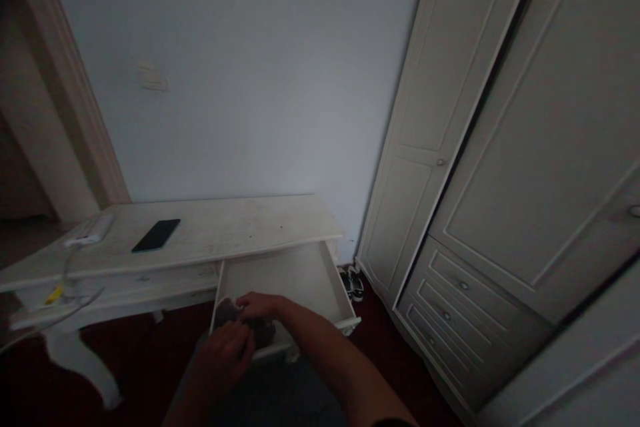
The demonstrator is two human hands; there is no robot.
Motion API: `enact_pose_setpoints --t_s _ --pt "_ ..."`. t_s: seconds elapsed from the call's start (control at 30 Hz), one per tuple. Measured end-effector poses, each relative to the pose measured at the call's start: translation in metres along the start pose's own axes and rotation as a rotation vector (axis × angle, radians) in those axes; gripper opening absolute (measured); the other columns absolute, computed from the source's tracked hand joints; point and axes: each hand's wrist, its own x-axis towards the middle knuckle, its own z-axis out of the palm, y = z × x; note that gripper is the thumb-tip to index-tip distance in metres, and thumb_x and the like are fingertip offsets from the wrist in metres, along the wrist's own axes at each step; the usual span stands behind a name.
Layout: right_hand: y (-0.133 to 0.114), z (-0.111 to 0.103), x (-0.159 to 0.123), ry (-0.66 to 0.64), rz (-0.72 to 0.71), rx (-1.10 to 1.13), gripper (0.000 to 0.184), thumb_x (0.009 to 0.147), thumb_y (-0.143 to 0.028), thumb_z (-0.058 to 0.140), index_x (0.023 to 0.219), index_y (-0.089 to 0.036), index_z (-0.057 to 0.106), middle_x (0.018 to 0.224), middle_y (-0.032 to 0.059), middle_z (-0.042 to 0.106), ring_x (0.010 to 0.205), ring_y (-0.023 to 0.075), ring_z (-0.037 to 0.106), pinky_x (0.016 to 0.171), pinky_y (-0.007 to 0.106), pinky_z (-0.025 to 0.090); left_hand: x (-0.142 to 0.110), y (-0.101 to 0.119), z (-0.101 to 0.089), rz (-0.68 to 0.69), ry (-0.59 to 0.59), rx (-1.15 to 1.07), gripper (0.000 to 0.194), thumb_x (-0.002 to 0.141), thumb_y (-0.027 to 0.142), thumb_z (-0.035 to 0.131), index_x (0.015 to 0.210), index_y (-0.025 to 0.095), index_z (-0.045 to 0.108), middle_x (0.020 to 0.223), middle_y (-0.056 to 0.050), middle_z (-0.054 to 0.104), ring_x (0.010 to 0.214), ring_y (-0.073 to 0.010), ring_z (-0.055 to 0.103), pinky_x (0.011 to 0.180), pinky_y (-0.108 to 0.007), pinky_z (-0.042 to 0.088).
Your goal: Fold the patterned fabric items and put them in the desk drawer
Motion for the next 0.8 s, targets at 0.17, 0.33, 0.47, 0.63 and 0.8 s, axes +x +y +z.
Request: enact_pose_setpoints --t_s 0.17,0.33,0.47,0.63,0.8 --pt "0.003 0.001 -0.022 -0.239 -0.001 -0.086 0.012 0.074 -0.011 0.068 0.084 -0.016 0.072 0.078 -0.0058 0.067 0.081 0.0144 0.063 0.075 0.022 0.050 -0.004 -0.005 0.001 -0.001 0.187 0.038 0.029 0.105 0.028 0.043 0.089 0.024 0.068 0.088 -0.006 0.075 0.084 -0.0226 0.070 0.085 -0.038 0.053" --pt "0.030 -0.046 -0.065 -0.299 0.151 -0.295 0.029 0.064 -0.021 0.077 0.093 -0.021 0.078 0.079 -0.0035 0.072 0.074 0.0208 0.069 0.069 0.030 0.054 0.004 -0.005 0.000 -0.159 -0.191 -0.040 0.037 0.107 0.028 0.036 0.093 0.023 0.070 0.092 -0.006 0.076 0.087 -0.0232 0.073 0.082 -0.037 0.054" --pt "0.058 -0.083 -0.118 -0.226 0.267 -0.473 0.043 0.059 -0.030 0.081 0.100 -0.017 0.081 0.098 0.0121 0.079 0.089 0.0356 0.075 0.077 0.044 0.057 0.008 -0.003 0.003 -0.250 -0.451 -0.093 0.043 0.110 0.036 0.033 0.091 0.025 0.071 0.091 -0.005 0.079 0.088 -0.0244 0.076 0.082 -0.037 0.054" --pt "0.057 -0.069 -0.128 -0.151 0.201 -0.470 0.048 0.072 -0.035 0.074 0.119 -0.023 0.078 0.116 0.0086 0.079 0.102 0.0315 0.075 0.083 0.038 0.056 0.006 -0.009 0.010 -0.286 -0.295 -0.169 0.038 0.108 0.039 0.035 0.095 0.026 0.068 0.099 -0.005 0.078 0.095 -0.0220 0.075 0.086 -0.035 0.054" --pt "0.018 -0.001 -0.050 -0.166 0.028 -0.344 0.035 0.078 -0.031 0.073 0.112 -0.021 0.075 0.105 0.0010 0.077 0.089 0.0203 0.070 0.075 0.026 0.052 0.003 -0.021 0.012 -0.319 0.066 -0.192 0.031 0.104 0.047 0.044 0.102 0.026 0.067 0.102 -0.005 0.074 0.096 -0.0239 0.072 0.088 -0.037 0.054"
